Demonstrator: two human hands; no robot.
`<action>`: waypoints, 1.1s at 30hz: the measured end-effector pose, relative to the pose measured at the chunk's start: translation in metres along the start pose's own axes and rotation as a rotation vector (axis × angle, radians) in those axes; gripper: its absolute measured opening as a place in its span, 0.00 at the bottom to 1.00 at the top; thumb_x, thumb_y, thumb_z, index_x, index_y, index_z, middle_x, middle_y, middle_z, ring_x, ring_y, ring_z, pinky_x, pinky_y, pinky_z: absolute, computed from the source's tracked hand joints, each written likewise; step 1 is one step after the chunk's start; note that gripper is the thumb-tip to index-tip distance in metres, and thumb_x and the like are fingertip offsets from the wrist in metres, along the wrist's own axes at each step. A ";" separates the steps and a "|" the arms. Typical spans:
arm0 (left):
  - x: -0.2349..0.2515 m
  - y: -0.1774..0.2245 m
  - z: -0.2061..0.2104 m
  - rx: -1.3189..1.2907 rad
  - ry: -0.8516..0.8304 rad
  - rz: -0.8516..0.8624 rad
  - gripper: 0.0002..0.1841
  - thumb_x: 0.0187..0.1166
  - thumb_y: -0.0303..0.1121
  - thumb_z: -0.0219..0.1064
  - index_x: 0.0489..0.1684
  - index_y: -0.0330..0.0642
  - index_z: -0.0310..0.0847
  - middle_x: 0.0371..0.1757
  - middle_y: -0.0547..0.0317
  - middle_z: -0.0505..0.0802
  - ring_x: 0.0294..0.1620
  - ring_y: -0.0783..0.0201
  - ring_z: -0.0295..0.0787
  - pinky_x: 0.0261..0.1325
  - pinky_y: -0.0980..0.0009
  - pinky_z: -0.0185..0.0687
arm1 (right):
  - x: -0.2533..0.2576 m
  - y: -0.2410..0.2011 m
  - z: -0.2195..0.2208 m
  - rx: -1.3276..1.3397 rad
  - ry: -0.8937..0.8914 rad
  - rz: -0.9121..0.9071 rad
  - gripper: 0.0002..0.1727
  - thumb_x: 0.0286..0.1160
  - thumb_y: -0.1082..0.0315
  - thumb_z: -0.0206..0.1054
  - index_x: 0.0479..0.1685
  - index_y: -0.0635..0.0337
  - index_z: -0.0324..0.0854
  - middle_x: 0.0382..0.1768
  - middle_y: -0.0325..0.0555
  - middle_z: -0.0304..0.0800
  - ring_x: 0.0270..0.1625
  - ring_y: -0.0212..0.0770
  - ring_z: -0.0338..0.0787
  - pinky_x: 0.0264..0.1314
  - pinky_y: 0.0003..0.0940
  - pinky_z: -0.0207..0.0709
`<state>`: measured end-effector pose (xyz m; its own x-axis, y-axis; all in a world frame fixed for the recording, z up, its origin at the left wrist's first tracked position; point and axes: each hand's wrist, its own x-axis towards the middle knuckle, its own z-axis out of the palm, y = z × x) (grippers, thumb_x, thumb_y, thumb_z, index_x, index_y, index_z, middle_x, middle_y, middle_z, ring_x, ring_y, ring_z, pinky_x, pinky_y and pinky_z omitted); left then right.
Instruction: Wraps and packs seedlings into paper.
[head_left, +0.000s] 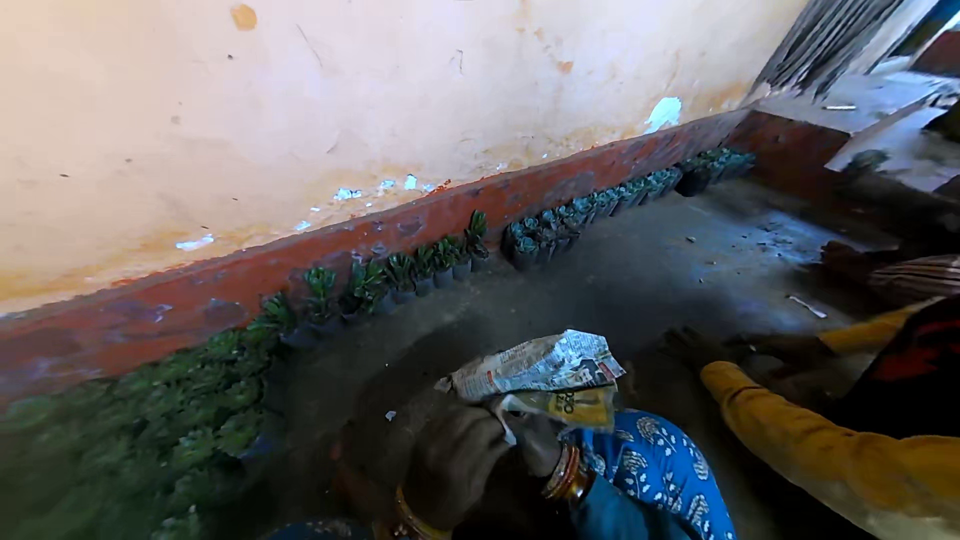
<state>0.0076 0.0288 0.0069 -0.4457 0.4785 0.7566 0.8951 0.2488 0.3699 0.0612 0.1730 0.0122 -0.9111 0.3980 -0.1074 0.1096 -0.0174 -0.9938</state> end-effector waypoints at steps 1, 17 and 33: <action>0.004 -0.003 -0.006 -0.009 0.010 -0.117 0.19 0.86 0.49 0.59 0.44 0.44 0.91 0.50 0.51 0.95 0.55 0.60 0.92 0.60 0.64 0.88 | 0.002 0.006 0.001 0.162 -0.050 -0.066 0.13 0.69 0.78 0.70 0.52 0.71 0.81 0.42 0.39 0.93 0.47 0.23 0.90 0.57 0.21 0.83; 0.011 -0.002 -0.007 0.101 -0.375 -0.887 0.47 0.52 0.42 0.86 0.78 0.34 0.72 0.70 0.37 0.85 0.72 0.41 0.82 0.76 0.45 0.76 | -0.001 0.019 0.010 0.418 -0.179 -0.230 0.64 0.66 0.26 0.65 0.84 0.76 0.47 0.70 0.48 0.80 0.68 0.30 0.83 0.68 0.30 0.81; 0.015 -0.011 -0.029 -0.844 -0.241 -1.058 0.41 0.72 0.40 0.67 0.84 0.27 0.55 0.64 0.50 0.87 0.60 0.67 0.90 0.59 0.67 0.90 | 0.014 0.001 0.003 0.435 0.189 0.154 0.12 0.91 0.75 0.47 0.62 0.71 0.70 0.41 0.47 0.86 0.41 0.32 0.89 0.46 0.29 0.86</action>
<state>-0.0092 0.0093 0.0297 -0.8265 0.5373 -0.1680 -0.1727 0.0421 0.9841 0.0470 0.1757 0.0101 -0.8052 0.5189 -0.2870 0.0247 -0.4541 -0.8906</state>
